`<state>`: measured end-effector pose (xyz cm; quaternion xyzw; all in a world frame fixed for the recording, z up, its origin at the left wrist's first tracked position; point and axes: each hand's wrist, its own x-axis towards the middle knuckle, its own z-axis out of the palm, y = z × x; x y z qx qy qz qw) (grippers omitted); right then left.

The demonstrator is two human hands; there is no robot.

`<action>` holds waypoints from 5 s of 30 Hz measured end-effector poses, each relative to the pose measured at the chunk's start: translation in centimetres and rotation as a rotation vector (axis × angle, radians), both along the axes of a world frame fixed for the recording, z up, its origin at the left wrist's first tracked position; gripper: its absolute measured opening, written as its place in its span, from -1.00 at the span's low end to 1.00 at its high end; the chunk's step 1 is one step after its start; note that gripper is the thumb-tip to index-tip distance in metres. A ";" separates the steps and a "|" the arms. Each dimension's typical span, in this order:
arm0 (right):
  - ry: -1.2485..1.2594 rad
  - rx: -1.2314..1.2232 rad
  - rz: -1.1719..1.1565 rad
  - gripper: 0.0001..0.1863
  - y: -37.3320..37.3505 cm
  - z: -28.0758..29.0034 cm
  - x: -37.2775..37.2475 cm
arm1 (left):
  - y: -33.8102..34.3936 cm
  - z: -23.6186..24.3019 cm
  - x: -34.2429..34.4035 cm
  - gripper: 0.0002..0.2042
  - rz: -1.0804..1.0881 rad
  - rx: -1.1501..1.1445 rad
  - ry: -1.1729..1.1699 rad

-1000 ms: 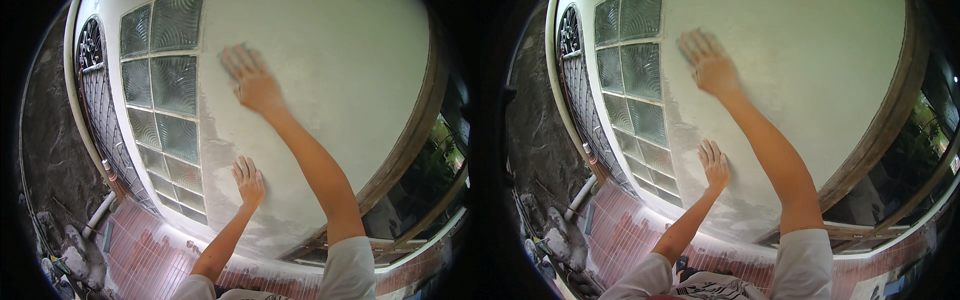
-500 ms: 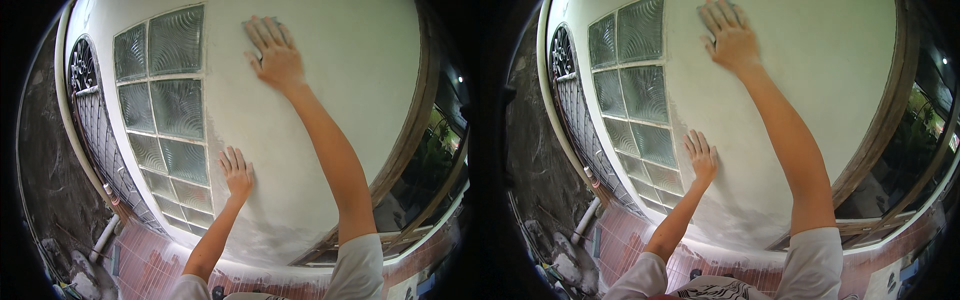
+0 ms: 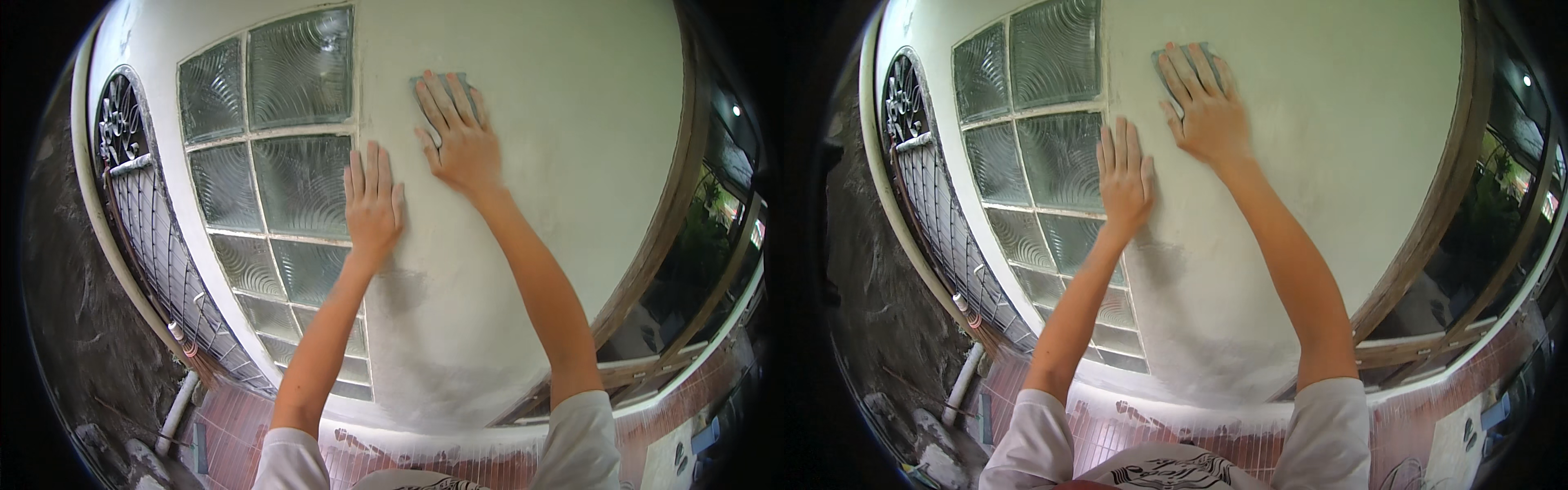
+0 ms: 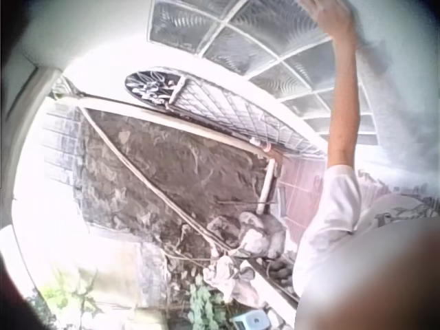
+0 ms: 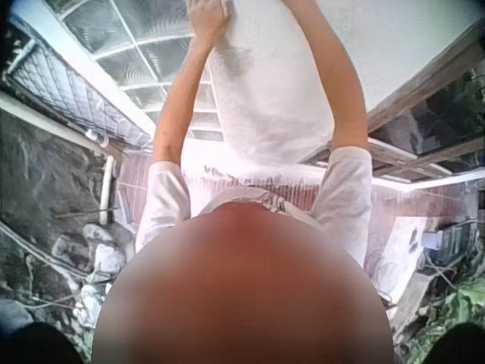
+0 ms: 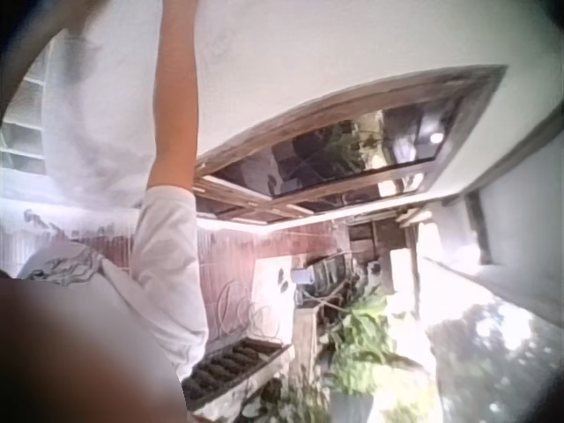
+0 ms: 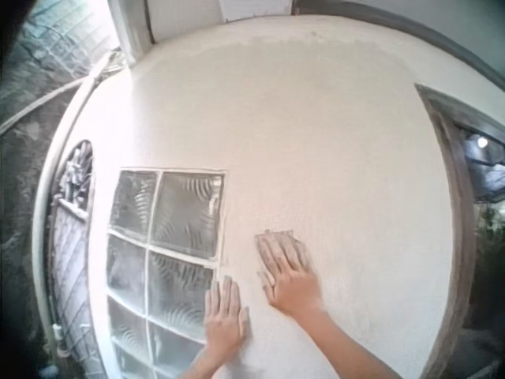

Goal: The person smooths a freshly plastered wall using a small rectangular trowel. They repeatedly rub the trowel over the wall surface in vertical and horizontal strokes, occasionally switching the tool between hands and using the other hand to feel the surface.

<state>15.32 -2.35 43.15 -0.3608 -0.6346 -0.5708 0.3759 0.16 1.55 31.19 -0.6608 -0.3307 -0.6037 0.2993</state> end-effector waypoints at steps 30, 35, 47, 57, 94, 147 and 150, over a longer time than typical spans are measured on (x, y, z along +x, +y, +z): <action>0.145 -0.294 -0.080 -0.27 0.5 -22.9 -7.2 | 1.9 14.1 -1.7 -0.47 -0.098 0.367 0.389; 0.175 -0.384 -0.049 -0.34 -1.0 -34.7 -5.1 | 1.6 9.7 -1.8 -0.48 -0.129 0.340 0.394; 0.878 -0.055 -0.020 -0.34 -1.2 -30.8 0.9 | 0.3 -0.1 -1.5 -0.44 -0.109 0.176 0.563; 0.556 -0.044 -0.154 -0.35 -2.1 -32.3 2.7 | 0.4 -0.5 -1.6 -0.44 -0.096 0.145 0.554; 0.806 0.084 -0.071 -0.29 -3.6 -14.2 7.8 | 0.0 -0.5 -1.4 -0.45 -0.062 0.190 0.578; 1.681 0.411 -0.034 -0.32 -6.0 -35.2 19.1 | -2.1 11.4 13.8 -0.40 -0.173 0.424 0.751; 1.570 0.356 -0.103 -0.32 -6.5 -30.7 20.4 | -1.8 9.2 13.8 -0.37 -0.367 0.330 0.844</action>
